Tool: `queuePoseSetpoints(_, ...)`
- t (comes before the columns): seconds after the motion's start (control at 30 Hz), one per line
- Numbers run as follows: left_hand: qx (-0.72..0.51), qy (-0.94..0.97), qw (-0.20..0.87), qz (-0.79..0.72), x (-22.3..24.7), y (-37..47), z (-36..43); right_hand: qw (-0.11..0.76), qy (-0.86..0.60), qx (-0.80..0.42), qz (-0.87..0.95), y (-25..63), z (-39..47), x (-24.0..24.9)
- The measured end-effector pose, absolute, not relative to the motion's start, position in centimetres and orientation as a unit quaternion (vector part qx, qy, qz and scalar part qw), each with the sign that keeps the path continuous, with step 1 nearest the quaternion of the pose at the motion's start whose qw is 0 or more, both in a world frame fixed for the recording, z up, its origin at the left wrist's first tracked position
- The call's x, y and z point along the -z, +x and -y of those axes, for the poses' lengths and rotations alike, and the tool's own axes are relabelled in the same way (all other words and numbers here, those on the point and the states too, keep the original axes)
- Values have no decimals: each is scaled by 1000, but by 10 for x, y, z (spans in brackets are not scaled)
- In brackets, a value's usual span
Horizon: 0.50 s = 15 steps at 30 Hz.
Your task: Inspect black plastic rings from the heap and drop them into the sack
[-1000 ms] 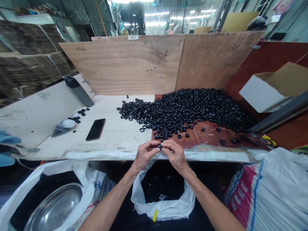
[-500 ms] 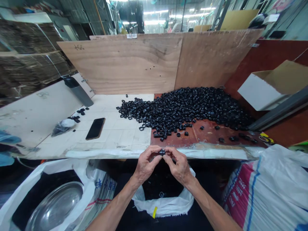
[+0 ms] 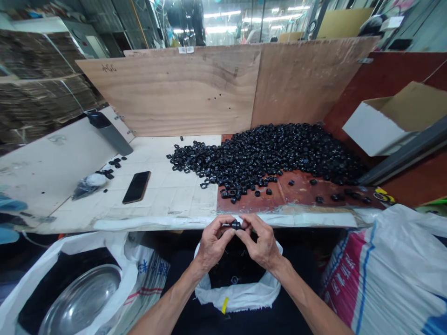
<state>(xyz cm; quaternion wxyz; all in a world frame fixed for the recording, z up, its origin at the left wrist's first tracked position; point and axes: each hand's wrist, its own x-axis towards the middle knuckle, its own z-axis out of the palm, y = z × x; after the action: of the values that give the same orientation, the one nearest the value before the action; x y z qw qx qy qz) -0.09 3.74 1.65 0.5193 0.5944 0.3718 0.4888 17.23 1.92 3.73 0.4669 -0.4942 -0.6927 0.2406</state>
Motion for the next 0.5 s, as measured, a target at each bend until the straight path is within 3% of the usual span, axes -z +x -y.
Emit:
queuePoseSetpoints(0.33,-497,553,551,-379,-20,-1,-30,475,-447,-237,720,170,-18,-36)
queuePoseSetpoints(0.5,-503,557,531,-393,-21,-1,-30,462,-500,-228,696,166,-15,-32)
